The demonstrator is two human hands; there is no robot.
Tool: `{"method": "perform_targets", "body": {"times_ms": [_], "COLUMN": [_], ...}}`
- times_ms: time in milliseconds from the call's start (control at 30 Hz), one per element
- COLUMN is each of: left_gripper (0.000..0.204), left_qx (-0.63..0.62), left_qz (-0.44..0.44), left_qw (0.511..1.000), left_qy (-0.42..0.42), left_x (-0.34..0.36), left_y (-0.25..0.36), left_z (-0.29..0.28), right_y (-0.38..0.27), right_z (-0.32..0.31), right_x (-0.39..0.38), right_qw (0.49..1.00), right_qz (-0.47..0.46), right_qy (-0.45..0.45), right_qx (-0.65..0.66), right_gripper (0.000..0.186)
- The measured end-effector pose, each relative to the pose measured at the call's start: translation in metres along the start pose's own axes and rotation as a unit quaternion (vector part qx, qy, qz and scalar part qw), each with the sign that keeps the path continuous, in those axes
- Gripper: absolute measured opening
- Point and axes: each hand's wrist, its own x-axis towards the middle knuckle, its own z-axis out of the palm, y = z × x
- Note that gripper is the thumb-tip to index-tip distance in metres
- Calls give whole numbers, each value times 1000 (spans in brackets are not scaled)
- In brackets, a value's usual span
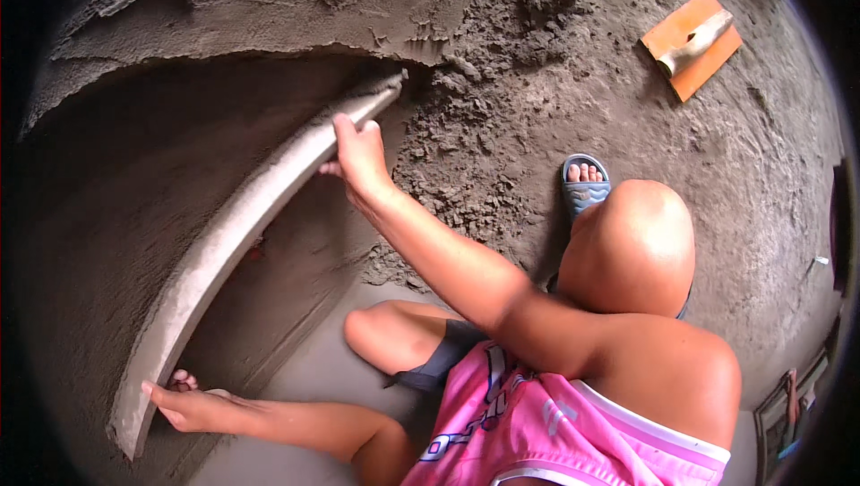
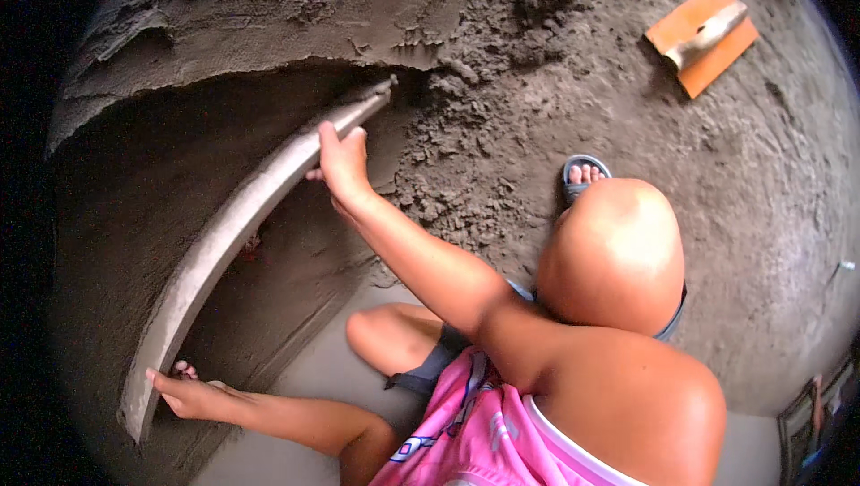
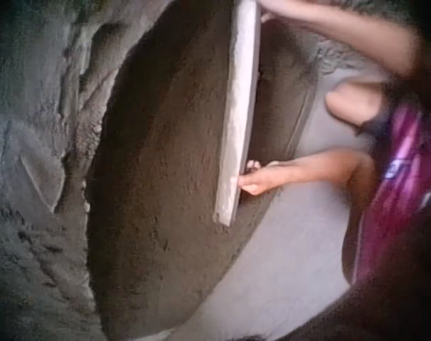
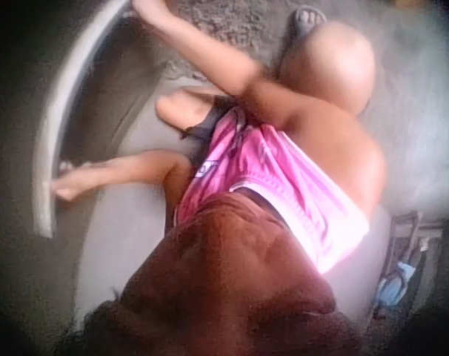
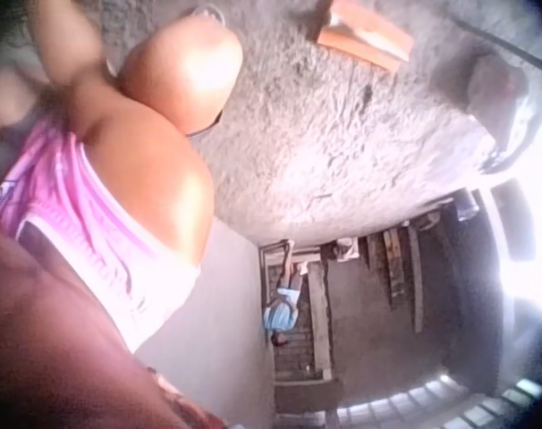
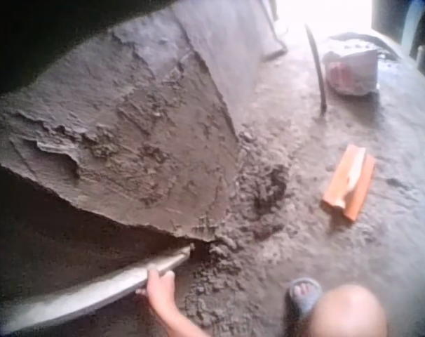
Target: The person smooths a wet concrete mixture onto a wall using a long wooden screed board, repeatedly sliding it across the surface to level the plaster.
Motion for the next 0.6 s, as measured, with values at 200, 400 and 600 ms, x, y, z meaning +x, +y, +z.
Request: {"method": "perform_targets", "body": {"times_ms": [200,400,600], "left_gripper": [49,57,57], "left_qx": [8,94,83], "left_qz": [-8,-50,-40], "left_qw": [993,977,977], "left_qy": [-121,-186,-192], "left_x": [-42,-84,-96], "left_y": [10,-24,-19], "left_z": [29,37,51], "right_y": [23,29,36], "right_z": [-46,-77,-86], "right_x": [68,90,127], "right_qw": [993,994,995], "right_qz": [-66,32,31], "right_qy": [99,107,98], "right_qx": [18,-10,-18], "right_gripper": [26,24,29]}}
